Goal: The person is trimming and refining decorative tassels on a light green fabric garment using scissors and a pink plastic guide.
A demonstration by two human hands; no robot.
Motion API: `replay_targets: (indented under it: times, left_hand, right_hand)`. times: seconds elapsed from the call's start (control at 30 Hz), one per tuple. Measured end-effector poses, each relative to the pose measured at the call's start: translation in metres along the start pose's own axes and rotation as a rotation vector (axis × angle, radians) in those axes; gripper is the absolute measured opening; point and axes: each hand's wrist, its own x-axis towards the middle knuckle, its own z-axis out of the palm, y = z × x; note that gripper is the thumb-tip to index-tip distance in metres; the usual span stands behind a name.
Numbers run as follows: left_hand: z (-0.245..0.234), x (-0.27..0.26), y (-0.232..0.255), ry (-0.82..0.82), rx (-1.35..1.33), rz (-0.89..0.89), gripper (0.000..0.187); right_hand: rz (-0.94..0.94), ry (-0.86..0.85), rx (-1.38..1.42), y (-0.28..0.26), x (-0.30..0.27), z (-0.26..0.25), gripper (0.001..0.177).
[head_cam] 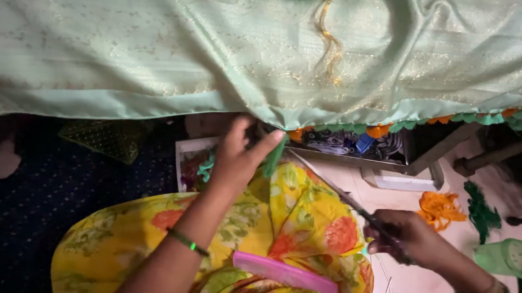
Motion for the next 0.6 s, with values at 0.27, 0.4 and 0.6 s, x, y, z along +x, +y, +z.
replay_targets:
  times: [0.27, 0.4, 0.6]
  left_hand:
    - [0.019, 0.008, -0.043, -0.130, 0.195, -0.009, 0.027]
    - [0.025, -0.011, -0.069, -0.086, -0.035, 0.115, 0.024]
    - [0.022, -0.018, -0.079, -0.015, 0.131, 0.089, 0.020]
  right_hand:
    - [-0.147, 0.211, -0.499, -0.039, -0.019, -0.036, 0.044]
    - [-0.080, 0.226, -0.661, -0.072, -0.018, -0.031, 0.055]
    - [-0.185, 0.169, -0.734, -0.124, 0.000, -0.021, 0.055]
